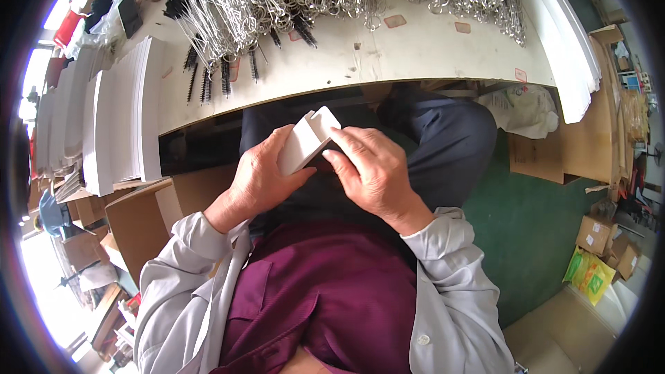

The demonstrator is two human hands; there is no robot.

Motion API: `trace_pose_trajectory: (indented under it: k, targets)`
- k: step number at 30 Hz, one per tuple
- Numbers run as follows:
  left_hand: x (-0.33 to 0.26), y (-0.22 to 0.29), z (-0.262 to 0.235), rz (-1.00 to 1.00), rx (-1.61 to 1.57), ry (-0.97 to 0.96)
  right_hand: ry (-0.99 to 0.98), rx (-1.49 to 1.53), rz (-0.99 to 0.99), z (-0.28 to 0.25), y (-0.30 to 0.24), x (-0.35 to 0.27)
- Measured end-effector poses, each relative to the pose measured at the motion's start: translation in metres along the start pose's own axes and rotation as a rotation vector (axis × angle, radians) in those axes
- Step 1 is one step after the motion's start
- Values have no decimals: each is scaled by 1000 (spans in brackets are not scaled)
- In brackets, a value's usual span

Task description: Counting thin wire brushes and placing them into cardboard boxes.

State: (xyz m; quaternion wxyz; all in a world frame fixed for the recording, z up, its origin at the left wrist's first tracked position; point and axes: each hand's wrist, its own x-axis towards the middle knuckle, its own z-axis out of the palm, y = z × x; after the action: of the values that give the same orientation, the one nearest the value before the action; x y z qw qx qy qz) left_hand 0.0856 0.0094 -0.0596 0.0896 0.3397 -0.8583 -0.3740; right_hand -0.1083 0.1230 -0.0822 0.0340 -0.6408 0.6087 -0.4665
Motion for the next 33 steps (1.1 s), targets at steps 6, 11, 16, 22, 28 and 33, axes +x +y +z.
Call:
trace_pose_trajectory:
  k: [6, 11, 16, 22, 28, 33]
  targets:
    - [-6, 1, 21, 10, 60, 91, 32, 170, 153, 24, -7, -15]
    - [-10, -1, 32, 90, 60, 126, -157, 479, 547, 12, -14, -10]
    - [-10, 5, 30, 5, -125, 45, -287, 520, 512, 15, -12, -13]
    - [-13, -7, 35, 42, -118, 42, -377, 396, 494, 17, -13, -18]
    - [-14, -5, 37, 0, -92, 45, -55, 569, 654, 31, -28, -25]
    - [-16, -9, 44, 29, -28, 34, -120, 568, 701, 32, -19, -30]
